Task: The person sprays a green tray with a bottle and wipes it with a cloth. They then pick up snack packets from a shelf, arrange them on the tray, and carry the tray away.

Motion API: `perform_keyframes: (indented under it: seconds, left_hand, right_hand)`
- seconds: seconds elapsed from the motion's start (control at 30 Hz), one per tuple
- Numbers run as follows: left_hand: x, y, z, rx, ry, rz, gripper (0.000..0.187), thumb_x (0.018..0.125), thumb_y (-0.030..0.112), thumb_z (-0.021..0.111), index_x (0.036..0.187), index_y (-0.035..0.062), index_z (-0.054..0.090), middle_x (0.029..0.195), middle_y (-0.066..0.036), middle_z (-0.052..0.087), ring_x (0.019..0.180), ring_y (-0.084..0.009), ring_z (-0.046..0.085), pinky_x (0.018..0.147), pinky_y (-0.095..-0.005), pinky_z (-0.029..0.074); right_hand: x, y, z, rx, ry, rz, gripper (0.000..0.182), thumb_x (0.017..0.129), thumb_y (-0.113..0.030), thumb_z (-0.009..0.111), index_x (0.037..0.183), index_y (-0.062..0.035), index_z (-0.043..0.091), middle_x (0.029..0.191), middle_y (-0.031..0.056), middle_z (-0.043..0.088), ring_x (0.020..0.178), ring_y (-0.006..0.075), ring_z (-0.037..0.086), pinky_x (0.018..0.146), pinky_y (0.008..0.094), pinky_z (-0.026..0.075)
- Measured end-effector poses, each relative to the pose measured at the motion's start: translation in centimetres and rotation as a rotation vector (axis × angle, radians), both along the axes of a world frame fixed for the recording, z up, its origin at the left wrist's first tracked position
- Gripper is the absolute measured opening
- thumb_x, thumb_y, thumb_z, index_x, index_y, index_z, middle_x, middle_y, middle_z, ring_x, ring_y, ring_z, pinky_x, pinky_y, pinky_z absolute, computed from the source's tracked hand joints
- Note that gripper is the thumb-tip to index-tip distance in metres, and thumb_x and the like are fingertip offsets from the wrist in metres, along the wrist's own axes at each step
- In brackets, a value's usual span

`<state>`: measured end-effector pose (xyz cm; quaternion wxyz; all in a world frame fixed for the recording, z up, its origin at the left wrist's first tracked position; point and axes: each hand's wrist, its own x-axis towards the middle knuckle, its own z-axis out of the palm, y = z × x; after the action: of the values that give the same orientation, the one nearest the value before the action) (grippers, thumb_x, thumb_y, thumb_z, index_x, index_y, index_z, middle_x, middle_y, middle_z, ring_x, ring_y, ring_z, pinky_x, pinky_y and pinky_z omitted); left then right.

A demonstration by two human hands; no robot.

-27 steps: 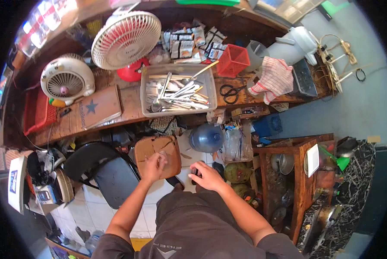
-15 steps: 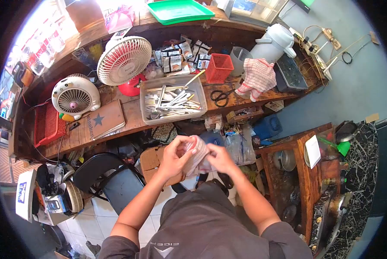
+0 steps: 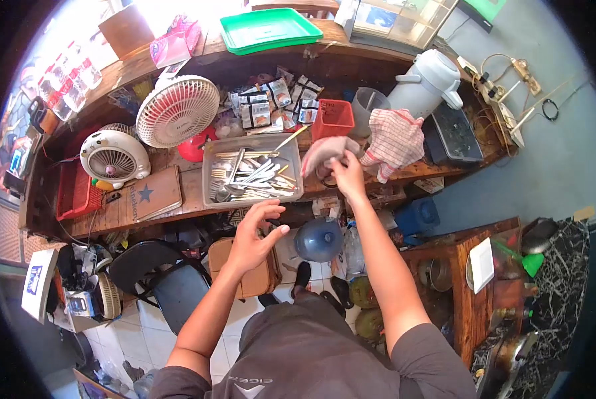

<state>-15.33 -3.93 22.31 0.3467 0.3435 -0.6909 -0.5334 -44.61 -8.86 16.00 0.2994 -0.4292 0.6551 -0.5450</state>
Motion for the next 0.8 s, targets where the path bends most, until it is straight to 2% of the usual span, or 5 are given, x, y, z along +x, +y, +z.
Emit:
perform_keyframes:
  seconds: [0.17, 0.23, 0.43, 0.67, 0.8]
  left_hand:
    - [-2.0, -3.5, 0.8, 0.101, 0.076, 0.05, 0.023, 0.092, 0.017, 0.068, 0.11, 0.0025, 0.068, 0.112, -0.006, 0.067, 0.097, -0.0144, 0.064, 0.092, -0.0319, 0.048]
    - [-2.8, -7.2, 1.9, 0.223, -0.02, 0.127, 0.043, 0.101, 0.04, 0.05, 0.108, 0.0019, 0.069, 0.111, -0.008, 0.067, 0.095, -0.0149, 0.064, 0.085, -0.0313, 0.051]
    - [-8.9, -20.3, 7.9, 0.394, 0.463, 0.423, 0.106, 0.089, 0.07, 0.051, 0.152, -0.0051, 0.01, 0.145, -0.028, 0.04, 0.117, -0.0384, 0.06, 0.095, -0.0459, 0.054]
    - [-11.4, -29.3, 9.7, 0.416, 0.63, 0.597, 0.091, 0.096, 0.056, 0.051, 0.149, -0.0084, 0.014, 0.142, -0.029, 0.041, 0.117, -0.0446, 0.058, 0.097, -0.0511, 0.053]
    - [-10.5, -30.6, 9.2, 0.393, 0.708, 0.407, 0.053, 0.095, 0.028, 0.049, 0.13, -0.009, 0.036, 0.131, -0.029, 0.047, 0.115, -0.0433, 0.059, 0.094, -0.0517, 0.055]
  right_hand:
    - [0.2, 1.1, 1.0, 0.14, -0.093, 0.004, 0.059, 0.09, -0.02, 0.07, 0.136, 0.0012, 0.041, 0.108, 0.0147, 0.064, 0.084, 0.0205, 0.07, 0.076, 0.0304, 0.053]
    - [0.4, 1.9, 4.5, 0.131, -0.23, 0.099, 0.058, 0.091, -0.02, 0.07, 0.137, 0.0009, 0.04, 0.106, 0.0135, 0.064, 0.081, 0.0191, 0.069, 0.074, 0.0293, 0.053]
    - [-0.5, 1.1, 7.4, -0.019, -0.38, 0.384, 0.041, 0.094, -0.019, 0.067, 0.127, 0.0003, 0.052, 0.104, 0.01, 0.064, 0.078, 0.0139, 0.067, 0.068, 0.0249, 0.051]
    - [-3.1, 3.0, 6.2, 0.038, -0.344, 0.369, 0.039, 0.094, -0.017, 0.067, 0.125, 0.0, 0.053, 0.102, 0.0082, 0.064, 0.074, 0.011, 0.063, 0.067, 0.0241, 0.051]
    - [-3.7, 3.7, 6.2, 0.044, -0.449, 0.434, 0.035, 0.094, -0.017, 0.067, 0.121, 0.0007, 0.056, 0.101, 0.0077, 0.063, 0.075, 0.0118, 0.063, 0.066, 0.0244, 0.051]
